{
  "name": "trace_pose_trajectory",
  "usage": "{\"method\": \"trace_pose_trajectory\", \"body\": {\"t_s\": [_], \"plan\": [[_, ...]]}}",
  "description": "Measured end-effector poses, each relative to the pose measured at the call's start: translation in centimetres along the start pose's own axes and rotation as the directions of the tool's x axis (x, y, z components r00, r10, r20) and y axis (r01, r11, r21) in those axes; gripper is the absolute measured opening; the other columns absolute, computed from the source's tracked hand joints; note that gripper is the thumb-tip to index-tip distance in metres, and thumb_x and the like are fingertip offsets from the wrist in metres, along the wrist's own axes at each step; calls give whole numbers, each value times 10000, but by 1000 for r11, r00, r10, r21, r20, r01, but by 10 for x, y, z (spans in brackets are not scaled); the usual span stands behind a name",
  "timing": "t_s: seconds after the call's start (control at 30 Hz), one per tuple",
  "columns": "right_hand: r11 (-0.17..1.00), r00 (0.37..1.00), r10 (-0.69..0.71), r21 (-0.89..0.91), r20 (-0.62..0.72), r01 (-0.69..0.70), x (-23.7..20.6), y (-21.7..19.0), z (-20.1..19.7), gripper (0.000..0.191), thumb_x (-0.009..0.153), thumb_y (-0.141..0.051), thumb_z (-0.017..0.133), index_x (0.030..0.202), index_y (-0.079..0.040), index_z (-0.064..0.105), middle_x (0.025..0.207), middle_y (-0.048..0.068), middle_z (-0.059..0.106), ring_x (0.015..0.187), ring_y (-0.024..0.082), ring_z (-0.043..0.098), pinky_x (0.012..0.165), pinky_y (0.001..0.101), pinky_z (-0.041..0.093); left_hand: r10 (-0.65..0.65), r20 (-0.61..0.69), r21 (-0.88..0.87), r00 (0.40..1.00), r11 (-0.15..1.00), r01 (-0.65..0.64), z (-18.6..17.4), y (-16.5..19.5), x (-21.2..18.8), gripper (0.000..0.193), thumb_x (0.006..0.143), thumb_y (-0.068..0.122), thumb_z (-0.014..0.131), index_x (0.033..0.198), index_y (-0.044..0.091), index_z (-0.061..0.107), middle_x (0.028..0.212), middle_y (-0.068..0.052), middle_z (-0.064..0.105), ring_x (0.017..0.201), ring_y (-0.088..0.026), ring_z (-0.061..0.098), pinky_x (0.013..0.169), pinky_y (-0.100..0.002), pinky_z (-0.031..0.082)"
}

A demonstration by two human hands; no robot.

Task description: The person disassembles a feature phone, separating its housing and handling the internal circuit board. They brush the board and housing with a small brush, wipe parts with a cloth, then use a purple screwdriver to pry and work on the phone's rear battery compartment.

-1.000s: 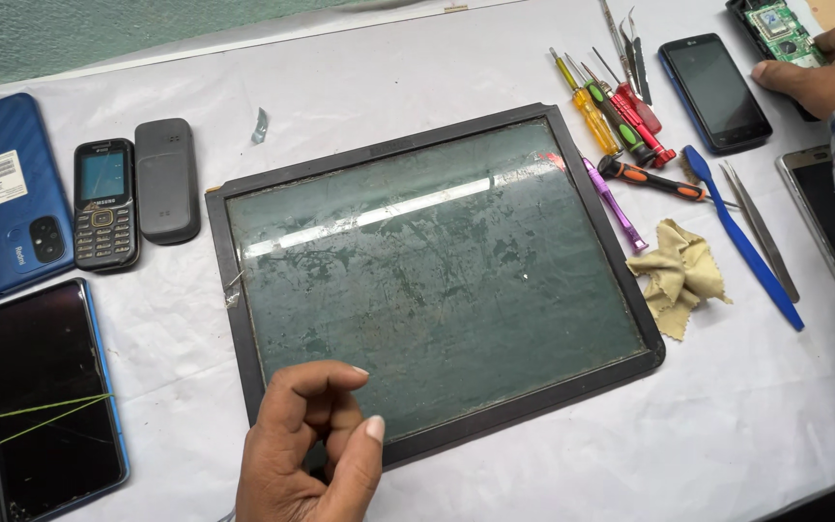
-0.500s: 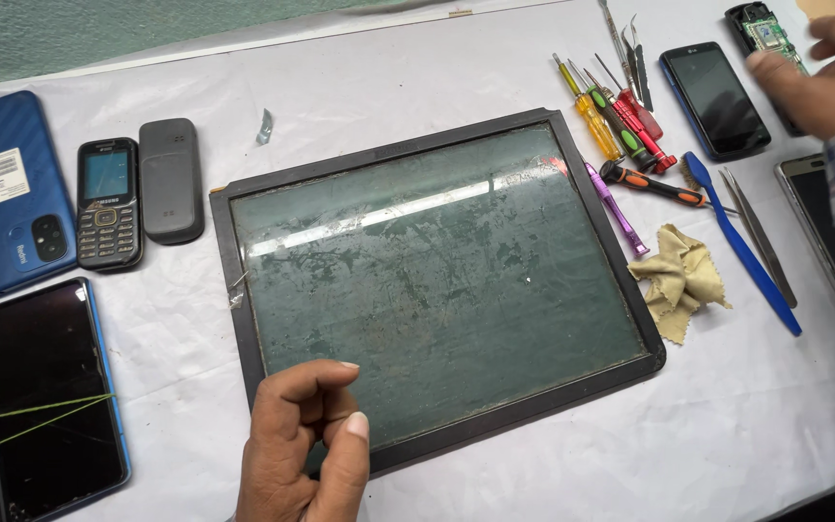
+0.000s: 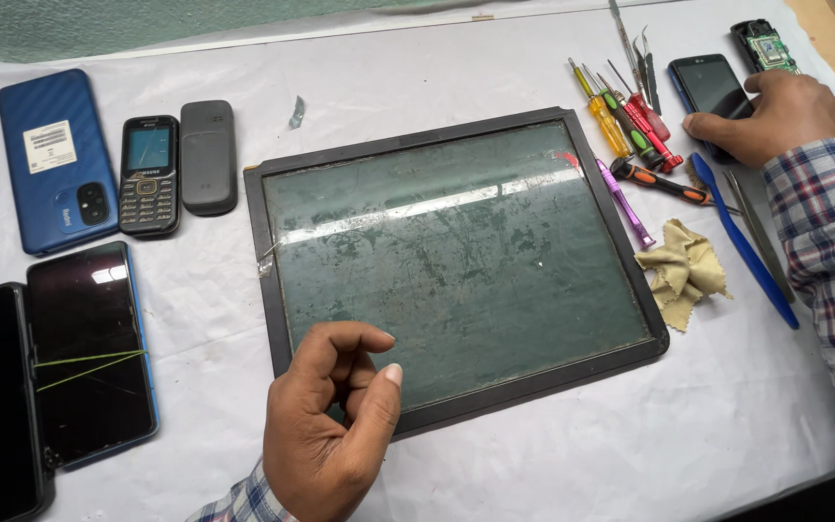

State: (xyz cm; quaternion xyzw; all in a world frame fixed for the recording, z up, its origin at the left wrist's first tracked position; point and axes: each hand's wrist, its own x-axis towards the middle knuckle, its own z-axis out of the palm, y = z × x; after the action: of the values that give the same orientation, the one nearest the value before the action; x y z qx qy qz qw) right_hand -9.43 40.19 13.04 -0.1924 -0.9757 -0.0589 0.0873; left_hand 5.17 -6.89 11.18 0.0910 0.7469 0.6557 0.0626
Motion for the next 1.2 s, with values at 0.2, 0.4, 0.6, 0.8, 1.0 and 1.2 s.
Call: {"method": "trace_pose_trajectory", "body": {"t_s": [0.2,0.4,0.6,0.8,1.0,1.2], "plan": [[874,994,-13,482,-107,63,-25,-5,-22,736,978,-458,861,1325,140,609,1066,174,703,925,245,705,776,355,577,12,20,-8,1000,1000,-12,-2,4,2,253,854,27,663,1098,-18,610,613,41,520,523,-28,473,483,-235,395],[735,836,-458,401,-302,547,-125,-79,-76,728,773,-242,900,1337,98,591,1110,205,638,952,262,645,776,373,559,-123,109,-268,986,952,148,-2,10,5,415,897,80,687,1272,-58,574,831,-30,624,689,-51,565,585,-219,488],[525,686,-655,462,-317,715,-198,-156,-95,878,626,-315,901,1323,40,501,1100,206,620,1009,339,634,803,429,547,-188,172,-373,967,896,241,-5,13,11,560,913,213,669,1384,-26,486,1053,-66,716,708,-71,658,572,-205,583],[514,706,-626,506,-332,693,-217,-180,-87,903,627,-321,916,1336,26,476,1161,208,591,1057,336,598,870,442,515,-165,165,-402,973,889,219,-7,9,12,389,1001,266,616,1212,-60,626,922,-129,740,770,-133,729,630,-243,626],[417,744,-596,675,-303,609,-219,-178,-73,939,662,-339,917,1377,32,437,1207,187,552,1060,262,590,869,364,531,-110,97,-412,989,900,141,-7,2,12,323,1018,253,585,1151,-38,636,989,-105,759,868,-143,760,699,-262,643],[426,846,-521,825,-112,371,-217,-177,-65,677,775,-214,813,1347,33,546,1085,121,657,928,172,666,777,308,560,-98,67,-418,993,901,117,-7,-1,16,311,1033,235,567,1173,-32,644,981,-122,760,849,-147,744,713,-268,630]]}}
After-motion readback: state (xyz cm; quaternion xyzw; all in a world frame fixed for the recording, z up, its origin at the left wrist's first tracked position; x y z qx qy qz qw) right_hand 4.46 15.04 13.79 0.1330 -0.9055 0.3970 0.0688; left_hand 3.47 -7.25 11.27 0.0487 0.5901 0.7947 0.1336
